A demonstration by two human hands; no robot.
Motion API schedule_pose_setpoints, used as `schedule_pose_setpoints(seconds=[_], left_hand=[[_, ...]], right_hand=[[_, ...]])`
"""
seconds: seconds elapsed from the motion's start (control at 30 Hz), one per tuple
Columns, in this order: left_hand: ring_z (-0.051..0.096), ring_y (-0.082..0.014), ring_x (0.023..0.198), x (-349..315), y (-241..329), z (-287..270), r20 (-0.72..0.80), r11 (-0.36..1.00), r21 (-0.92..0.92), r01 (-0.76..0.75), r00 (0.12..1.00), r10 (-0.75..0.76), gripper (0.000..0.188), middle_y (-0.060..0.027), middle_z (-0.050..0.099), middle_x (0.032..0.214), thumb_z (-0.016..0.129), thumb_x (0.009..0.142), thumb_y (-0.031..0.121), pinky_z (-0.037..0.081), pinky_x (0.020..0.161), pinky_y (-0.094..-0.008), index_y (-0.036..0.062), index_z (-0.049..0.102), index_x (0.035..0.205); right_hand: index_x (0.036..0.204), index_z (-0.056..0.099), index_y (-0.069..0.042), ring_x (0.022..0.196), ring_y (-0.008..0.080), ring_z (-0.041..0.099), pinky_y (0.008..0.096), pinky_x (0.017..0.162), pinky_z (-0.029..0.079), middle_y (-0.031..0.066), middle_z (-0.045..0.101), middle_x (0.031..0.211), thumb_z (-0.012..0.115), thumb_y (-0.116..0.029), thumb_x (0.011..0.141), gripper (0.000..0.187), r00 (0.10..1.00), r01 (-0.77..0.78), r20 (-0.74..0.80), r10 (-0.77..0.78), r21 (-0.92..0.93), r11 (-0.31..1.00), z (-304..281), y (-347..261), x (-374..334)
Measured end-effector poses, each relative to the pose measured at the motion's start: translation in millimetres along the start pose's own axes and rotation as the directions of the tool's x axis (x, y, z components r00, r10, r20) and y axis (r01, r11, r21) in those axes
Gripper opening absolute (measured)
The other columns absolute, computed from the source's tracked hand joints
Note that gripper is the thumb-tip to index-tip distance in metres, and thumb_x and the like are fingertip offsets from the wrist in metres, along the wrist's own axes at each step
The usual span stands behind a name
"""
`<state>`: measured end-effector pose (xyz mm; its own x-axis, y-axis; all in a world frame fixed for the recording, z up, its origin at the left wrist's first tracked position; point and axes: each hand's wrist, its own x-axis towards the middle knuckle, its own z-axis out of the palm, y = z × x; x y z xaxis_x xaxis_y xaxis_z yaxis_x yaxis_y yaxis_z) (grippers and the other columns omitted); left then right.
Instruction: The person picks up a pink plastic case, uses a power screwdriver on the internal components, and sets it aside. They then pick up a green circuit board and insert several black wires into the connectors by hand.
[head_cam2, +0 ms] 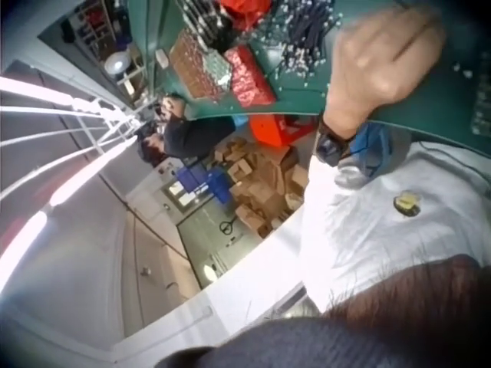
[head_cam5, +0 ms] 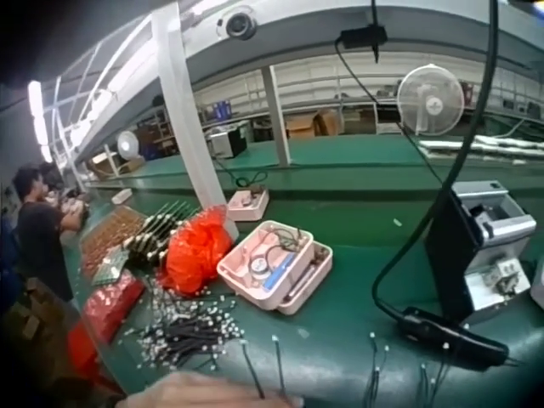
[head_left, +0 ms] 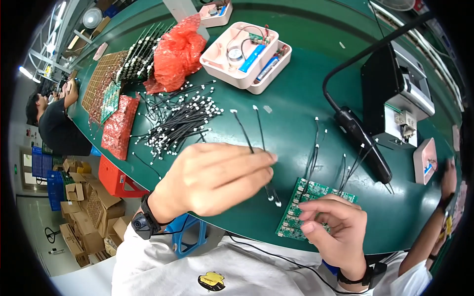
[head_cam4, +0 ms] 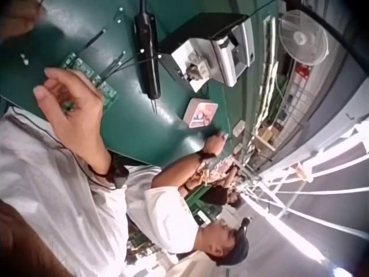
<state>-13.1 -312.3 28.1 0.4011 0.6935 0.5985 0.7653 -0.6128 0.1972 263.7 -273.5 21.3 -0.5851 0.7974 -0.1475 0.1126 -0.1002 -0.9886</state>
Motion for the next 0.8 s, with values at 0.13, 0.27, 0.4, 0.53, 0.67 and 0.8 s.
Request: schedule_pose_setpoints(seconds=[0.13, 0.27, 0.4, 0.53, 0.67, 0.8], left_hand=[[0.080, -0.0302, 0.089, 9, 13, 37, -0.017, 0.966, -0.205, -0.158, 0.987, 0.158, 0.016, -0.0203, 0.079, 0.107, 0.077, 0.078, 0.002, 0.066, 0.074, -0.0355, -0.0051, 0.076, 0.093], [0.080, -0.0320, 0.090, 13, 14, 61, -0.071, 0.908, -0.344, -0.240, 0.971, 0.230, 0.016, -0.0214, 0.078, 0.108, 0.080, 0.080, 0.004, 0.067, 0.076, -0.0362, -0.0051, 0.076, 0.093], [0.080, -0.0334, 0.091, 9, 6, 61, -0.109, 0.870, -0.449, -0.203, 0.979, 0.173, 0.014, -0.0226, 0.078, 0.108, 0.081, 0.083, 0.002, 0.067, 0.078, -0.0368, -0.0057, 0.076, 0.094], [0.080, -0.0345, 0.090, 7, -9, 55, -0.190, 0.842, -0.509, -0.177, 0.978, 0.091, 0.014, -0.0239, 0.077, 0.109, 0.081, 0.083, -0.001, 0.067, 0.079, -0.0364, -0.0057, 0.077, 0.096], [0.079, -0.0321, 0.088, 1, -16, 60, -0.222, 0.890, -0.455, 0.010, 0.967, -0.125, 0.017, -0.0217, 0.078, 0.108, 0.081, 0.083, -0.003, 0.066, 0.077, -0.0356, -0.0047, 0.079, 0.099], [0.074, -0.0266, 0.085, -6, -14, 77, -0.050, 0.907, -0.321, 0.272, 0.952, -0.303, 0.020, -0.0141, 0.075, 0.101, 0.080, 0.083, -0.002, 0.061, 0.073, -0.0360, -0.0026, 0.078, 0.103]], right_hand=[[0.101, 0.074, 0.008, 0.081, 0.0126, 0.070, 0.0224, 0.070, 0.057, 0.0109, 0.073, 0.097, 0.083, 0.001, 0.089, 0.017, 0.990, -0.110, 0.096, 0.106, 0.034, 0.993, -2, 5, -9], [0.097, 0.073, 0.008, 0.080, 0.0115, 0.071, 0.0220, 0.068, 0.057, 0.0107, 0.074, 0.094, 0.081, 0.006, 0.086, 0.013, 0.991, -0.091, 0.095, 0.094, -0.034, 0.995, -5, 16, -17], [0.091, 0.072, 0.006, 0.076, 0.0110, 0.072, 0.0227, 0.065, 0.057, 0.0104, 0.076, 0.090, 0.079, 0.009, 0.083, 0.011, 0.996, -0.032, 0.072, 0.049, -0.216, 0.976, -18, 28, -29], [0.088, 0.071, 0.004, 0.074, 0.0134, 0.073, 0.0251, 0.063, 0.057, 0.0106, 0.077, 0.087, 0.079, 0.009, 0.080, 0.013, 0.999, 0.014, 0.050, 0.003, -0.320, 0.947, -23, 42, -40], [0.087, 0.072, 0.001, 0.074, 0.0187, 0.073, 0.0291, 0.064, 0.057, 0.0098, 0.077, 0.088, 0.082, 0.007, 0.076, 0.016, 0.990, 0.144, 0.066, -0.128, -0.400, 0.905, -16, 48, -35], [0.086, 0.074, -0.003, 0.077, 0.0231, 0.070, 0.0328, 0.067, 0.056, 0.0068, 0.076, 0.090, 0.084, 0.006, 0.072, 0.019, 0.932, 0.358, 0.170, -0.320, -0.564, 0.744, -7, 50, -29]])
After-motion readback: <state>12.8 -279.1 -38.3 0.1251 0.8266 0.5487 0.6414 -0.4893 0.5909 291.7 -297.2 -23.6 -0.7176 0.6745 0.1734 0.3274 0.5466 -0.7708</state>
